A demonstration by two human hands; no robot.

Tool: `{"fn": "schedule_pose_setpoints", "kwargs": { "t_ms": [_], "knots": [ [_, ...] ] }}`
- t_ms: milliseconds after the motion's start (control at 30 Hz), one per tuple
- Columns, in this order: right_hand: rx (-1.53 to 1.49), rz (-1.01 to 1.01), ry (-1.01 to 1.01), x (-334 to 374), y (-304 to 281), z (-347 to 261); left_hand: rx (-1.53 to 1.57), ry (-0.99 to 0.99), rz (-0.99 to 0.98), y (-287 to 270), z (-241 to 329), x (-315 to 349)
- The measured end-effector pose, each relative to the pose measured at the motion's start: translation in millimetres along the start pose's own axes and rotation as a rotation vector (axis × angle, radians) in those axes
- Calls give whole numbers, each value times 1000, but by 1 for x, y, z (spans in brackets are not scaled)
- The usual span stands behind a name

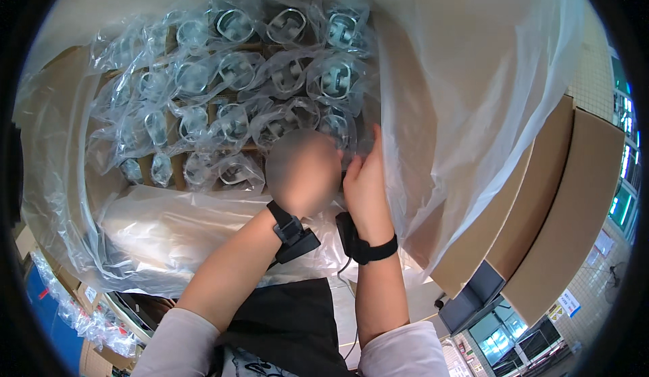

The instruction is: The person places individually wrapped clear plastic cups into a large cardboard box lined with a plastic bag. They arrange the cups in rows within the box. Later, they pick up small red plastic pieces from a separate box and place them into the large box among the cups.

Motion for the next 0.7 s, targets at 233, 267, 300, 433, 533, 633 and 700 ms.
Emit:
{"fn": "schedule_pose_setpoints", "kwargs": {
  "t_ms": [233, 267, 300, 433, 533, 633, 700],
  "knots": [
    [264, 34, -267, 11, -9, -49, 441, -8, 215, -16, 14, 13],
    [212, -36, -184, 0, -2, -34, 484, -4, 235, -17, 15, 14],
    [164, -101, -105, -12, 3, -26, 531, 3, 256, -16, 18, 13],
    [41, 74, -70, -31, -14, -38, -27, 238, -72, 2, 30, 20],
    [73, 69, -163, -39, -9, -37, -478, 290, -195, 19, 31, 0],
    [27, 3, -56, -45, -8, -32, -801, 408, -310, 33, 29, -5],
    [-5, -37, 16, -47, -9, -31, -896, 398, -320, 32, 26, -8]
  ]
}}
Point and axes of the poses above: each hand's wrist, its own x-axis away from the middle knuckle, its own y-axis out of the palm, z = x × y, the point moved 7 cm from there along -x, towards the middle knuckle, and after that the axes turned 11 degrees about y, right-handed, at the moved point
